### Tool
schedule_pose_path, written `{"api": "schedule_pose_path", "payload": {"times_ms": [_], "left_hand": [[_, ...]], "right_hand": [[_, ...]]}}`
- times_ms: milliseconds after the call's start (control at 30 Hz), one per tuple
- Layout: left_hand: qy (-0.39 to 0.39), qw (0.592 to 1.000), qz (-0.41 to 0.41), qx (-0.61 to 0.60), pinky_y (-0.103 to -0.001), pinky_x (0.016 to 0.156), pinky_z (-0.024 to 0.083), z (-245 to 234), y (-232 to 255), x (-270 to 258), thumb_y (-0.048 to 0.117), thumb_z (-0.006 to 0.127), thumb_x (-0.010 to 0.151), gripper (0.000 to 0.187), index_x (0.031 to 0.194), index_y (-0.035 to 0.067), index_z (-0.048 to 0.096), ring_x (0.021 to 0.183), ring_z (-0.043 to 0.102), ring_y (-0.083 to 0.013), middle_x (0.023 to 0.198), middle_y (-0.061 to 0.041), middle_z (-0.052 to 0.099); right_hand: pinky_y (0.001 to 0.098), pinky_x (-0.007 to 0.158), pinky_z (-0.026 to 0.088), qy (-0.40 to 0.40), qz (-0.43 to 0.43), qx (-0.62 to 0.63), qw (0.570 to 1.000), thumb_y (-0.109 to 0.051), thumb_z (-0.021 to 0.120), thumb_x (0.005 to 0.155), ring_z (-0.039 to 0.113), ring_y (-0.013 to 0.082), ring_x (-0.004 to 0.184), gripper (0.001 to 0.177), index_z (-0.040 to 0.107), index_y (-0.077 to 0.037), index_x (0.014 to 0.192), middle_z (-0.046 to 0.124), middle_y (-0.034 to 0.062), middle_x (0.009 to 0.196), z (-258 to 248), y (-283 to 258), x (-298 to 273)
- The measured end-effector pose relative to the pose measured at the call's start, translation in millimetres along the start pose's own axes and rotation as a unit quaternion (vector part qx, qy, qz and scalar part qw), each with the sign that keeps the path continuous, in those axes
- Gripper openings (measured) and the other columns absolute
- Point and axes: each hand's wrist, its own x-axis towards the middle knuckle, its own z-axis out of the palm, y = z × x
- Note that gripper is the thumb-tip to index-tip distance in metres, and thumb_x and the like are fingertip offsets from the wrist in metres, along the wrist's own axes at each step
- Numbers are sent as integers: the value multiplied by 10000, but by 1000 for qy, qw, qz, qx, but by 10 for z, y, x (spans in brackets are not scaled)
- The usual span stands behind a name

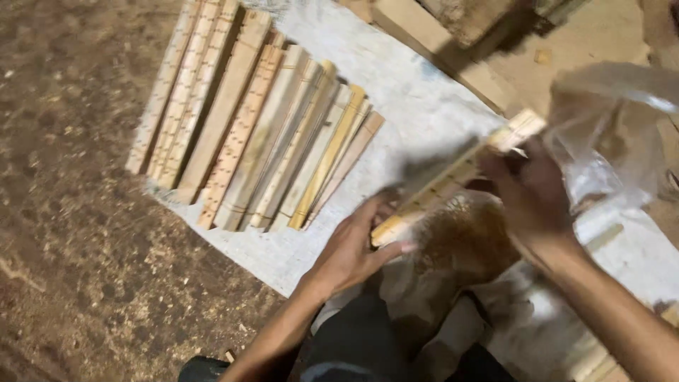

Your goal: Bundling wooden slats with rubber bands and organizing them into stacks on the floor.

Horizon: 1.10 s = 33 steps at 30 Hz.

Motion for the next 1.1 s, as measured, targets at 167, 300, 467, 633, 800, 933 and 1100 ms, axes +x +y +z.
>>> {"api": "schedule_pose_path", "payload": {"times_ms": [167,300,467,633,800,933,1100], "left_hand": [[184,960,-137,160,-516,794,593,-555,-126,-311,299,786,847,403,1178,167,597,969,698,-423,1066,-133,669],[256,935,-137,204,-538,705,585,-989,-161,-460,274,772,888,382,1210,130,627,833,699,-463,903,-202,664],[300,906,-165,248,-532,835,540,-1328,-361,-505,242,699,948,397,1278,41,610,960,670,-453,1027,-241,670],[325,872,-156,331,-465,868,526,-1547,-441,-450,204,668,1004,327,1289,45,644,995,648,-373,1074,-206,663],[279,852,-131,424,-478,870,484,-1618,-481,-453,398,795,882,542,1313,104,647,1052,625,-366,1124,-152,654],[324,843,-128,409,-434,828,512,-1661,-611,-427,236,669,1022,326,1308,80,665,982,655,-330,1058,-170,685],[280,852,-105,429,-541,856,541,-1718,-662,-349,312,751,951,559,1384,35,532,1034,659,-416,1111,-213,667]], "right_hand": [[323,682,671,25,-69,137,988,-228,769,956,662,125,765,379,568,-22,1202,625,73,867,1184,-169,289],[434,680,695,5,-62,210,976,-232,737,969,704,234,833,380,501,-34,1192,642,164,993,1890,-72,682],[308,723,698,-100,-34,192,976,-359,621,1018,670,172,862,556,441,14,1388,638,157,1023,2242,-89,857],[296,773,674,-145,-50,122,981,-294,588,1046,659,165,908,406,539,-25,1347,654,133,1037,2123,-47,837],[310,775,659,-153,-64,75,983,-235,626,1023,692,187,924,310,620,-47,1269,692,153,1035,1943,167,765],[308,699,637,-176,-100,21,979,-181,659,993,687,158,809,259,678,-69,1225,716,129,954,1776,256,691],[283,639,580,-183,-107,4,977,-154,653,985,651,128,742,223,702,-71,1186,733,107,915,1623,264,592]]}}
